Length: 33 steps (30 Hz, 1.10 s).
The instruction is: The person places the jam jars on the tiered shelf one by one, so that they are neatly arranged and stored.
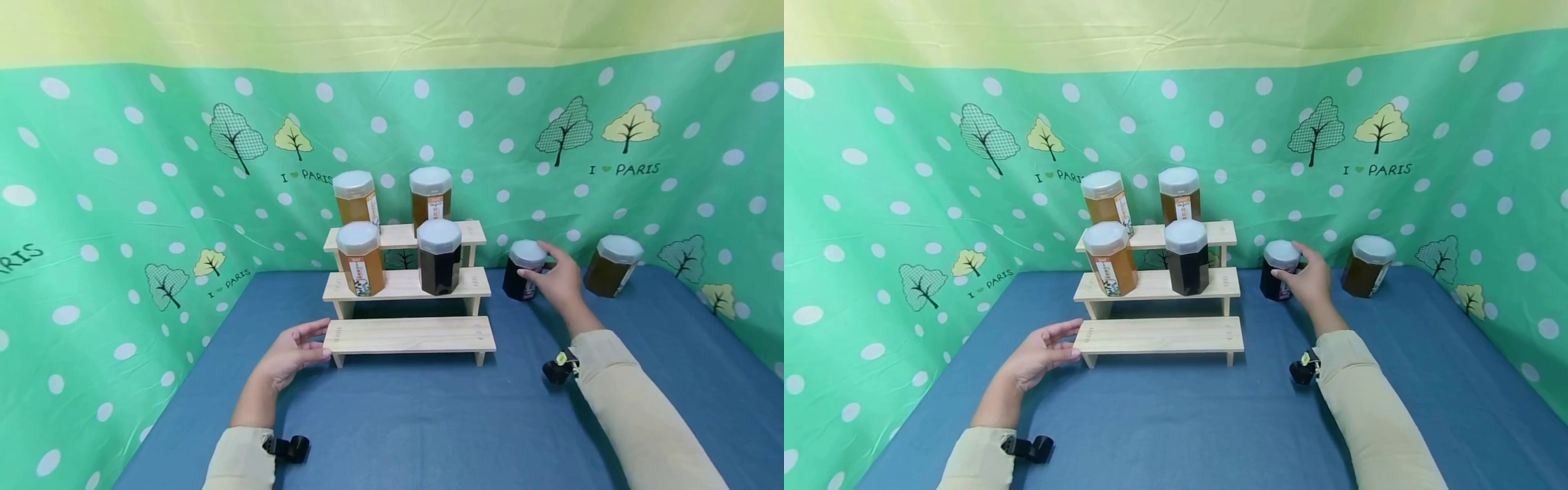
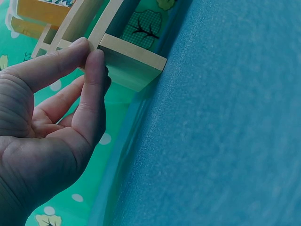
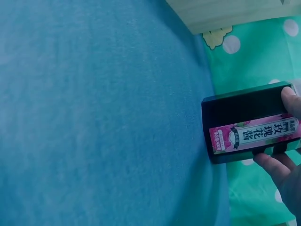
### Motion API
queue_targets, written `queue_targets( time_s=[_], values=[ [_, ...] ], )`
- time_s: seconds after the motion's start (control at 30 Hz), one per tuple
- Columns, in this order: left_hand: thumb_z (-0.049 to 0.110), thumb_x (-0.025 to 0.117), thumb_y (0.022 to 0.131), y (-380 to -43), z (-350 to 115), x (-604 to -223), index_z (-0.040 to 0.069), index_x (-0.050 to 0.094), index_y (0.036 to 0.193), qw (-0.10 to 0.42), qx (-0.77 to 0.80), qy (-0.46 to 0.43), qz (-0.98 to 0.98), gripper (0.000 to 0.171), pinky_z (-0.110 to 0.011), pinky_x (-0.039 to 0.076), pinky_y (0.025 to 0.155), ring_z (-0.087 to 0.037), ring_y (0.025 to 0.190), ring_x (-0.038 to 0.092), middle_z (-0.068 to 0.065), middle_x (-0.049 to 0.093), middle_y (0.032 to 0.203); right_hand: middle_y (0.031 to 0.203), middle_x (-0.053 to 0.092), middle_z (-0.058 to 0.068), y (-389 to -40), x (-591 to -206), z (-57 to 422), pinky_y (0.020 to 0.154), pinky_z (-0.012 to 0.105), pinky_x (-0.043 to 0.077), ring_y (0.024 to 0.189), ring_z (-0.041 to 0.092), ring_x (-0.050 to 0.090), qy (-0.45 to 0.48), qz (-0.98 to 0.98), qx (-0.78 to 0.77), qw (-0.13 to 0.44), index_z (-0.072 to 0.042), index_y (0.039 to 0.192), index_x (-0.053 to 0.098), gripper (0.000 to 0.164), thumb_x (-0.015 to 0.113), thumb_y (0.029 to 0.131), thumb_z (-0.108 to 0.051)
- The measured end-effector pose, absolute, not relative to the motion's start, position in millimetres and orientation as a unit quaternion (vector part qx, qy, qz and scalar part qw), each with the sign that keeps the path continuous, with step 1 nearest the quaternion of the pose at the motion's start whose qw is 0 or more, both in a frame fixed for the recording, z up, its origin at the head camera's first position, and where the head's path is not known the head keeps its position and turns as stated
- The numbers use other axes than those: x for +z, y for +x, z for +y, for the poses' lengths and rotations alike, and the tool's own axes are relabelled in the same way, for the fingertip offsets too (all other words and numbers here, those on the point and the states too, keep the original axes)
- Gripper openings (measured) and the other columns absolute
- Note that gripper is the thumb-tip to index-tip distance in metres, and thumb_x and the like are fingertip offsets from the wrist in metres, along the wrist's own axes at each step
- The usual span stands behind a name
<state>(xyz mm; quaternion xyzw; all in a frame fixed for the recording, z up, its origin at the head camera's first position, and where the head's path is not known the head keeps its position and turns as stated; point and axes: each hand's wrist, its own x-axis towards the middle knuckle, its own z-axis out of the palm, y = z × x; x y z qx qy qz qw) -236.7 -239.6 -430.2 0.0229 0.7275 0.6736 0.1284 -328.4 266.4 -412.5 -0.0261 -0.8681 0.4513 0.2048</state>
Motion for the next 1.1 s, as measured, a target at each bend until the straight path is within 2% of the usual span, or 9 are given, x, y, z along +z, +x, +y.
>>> queue_targets(
  time_s=[0.57,0.63,0.73,0.8,0.87,1.1],
  values=[
    [-0.008,0.071,0.082,-236.5,-239.8,-430.8,-0.003,0.038,0.146,0.129,0.676,0.022,0.725,0.072,-0.031,0.057,0.079,-0.018,0.093,0.066,-0.026,0.041,0.143,0.141,0.047,0.023,-303.9,-413.5,266.0,0.08,0.054,0.053,0.11,0.042,0.057,-0.041,-0.869,0.442,0.219,-0.007,0.147,0.043,0.073,0.078,0.084,-0.018],
    [-0.009,0.071,0.082,-236.4,-240.1,-431.1,-0.004,0.038,0.146,0.128,0.677,0.022,0.724,0.072,-0.031,0.057,0.079,-0.018,0.093,0.066,-0.026,0.041,0.143,0.14,0.048,0.023,-301.4,-412.7,265.9,0.078,0.05,0.055,0.11,0.041,0.057,-0.044,-0.868,0.443,0.22,-0.008,0.147,0.044,0.073,0.079,0.084,-0.02],
    [-0.009,0.07,0.082,-236.6,-240.4,-431.5,-0.004,0.038,0.146,0.128,0.678,0.023,0.724,0.072,-0.031,0.057,0.079,-0.018,0.093,0.066,-0.026,0.041,0.143,0.139,0.049,0.023,-297.6,-411.0,266.2,0.071,0.032,0.055,0.109,0.04,0.058,-0.044,-0.867,0.443,0.222,-0.009,0.146,0.045,0.073,0.079,0.083,-0.023],
    [-0.009,0.07,0.082,-236.8,-240.7,-431.9,-0.004,0.038,0.146,0.128,0.678,0.021,0.724,0.072,-0.031,0.057,0.079,-0.018,0.093,0.066,-0.026,0.041,0.143,0.138,0.05,0.023,-294.1,-409.2,265.5,0.066,0.019,0.05,0.108,0.04,0.059,-0.042,-0.866,0.446,0.224,-0.009,0.146,0.046,0.074,0.08,0.082,-0.024],
    [-0.009,0.07,0.082,-236.9,-240.6,-432.3,-0.004,0.038,0.146,0.127,0.678,0.02,0.724,0.072,-0.031,0.057,0.079,-0.018,0.093,0.066,-0.026,0.041,0.143,0.138,0.051,0.023,-290.1,-407.2,264.8,0.062,0.012,0.044,0.108,0.039,0.059,-0.042,-0.864,0.448,0.225,-0.009,0.146,0.046,0.074,0.08,0.082,-0.024],
    [-0.009,0.071,0.082,-236.6,-240.4,-432.3,-0.003,0.038,0.147,0.128,0.677,0.019,0.724,0.073,-0.031,0.057,0.079,-0.018,0.094,0.065,-0.026,0.041,0.143,0.138,0.051,0.022,-273.4,-400.3,261.7,0.061,0.01,0.042,0.109,0.039,0.059,-0.043,-0.865,0.446,0.226,-0.01,0.146,0.046,0.074,0.081,0.082,-0.024]
  ],
)
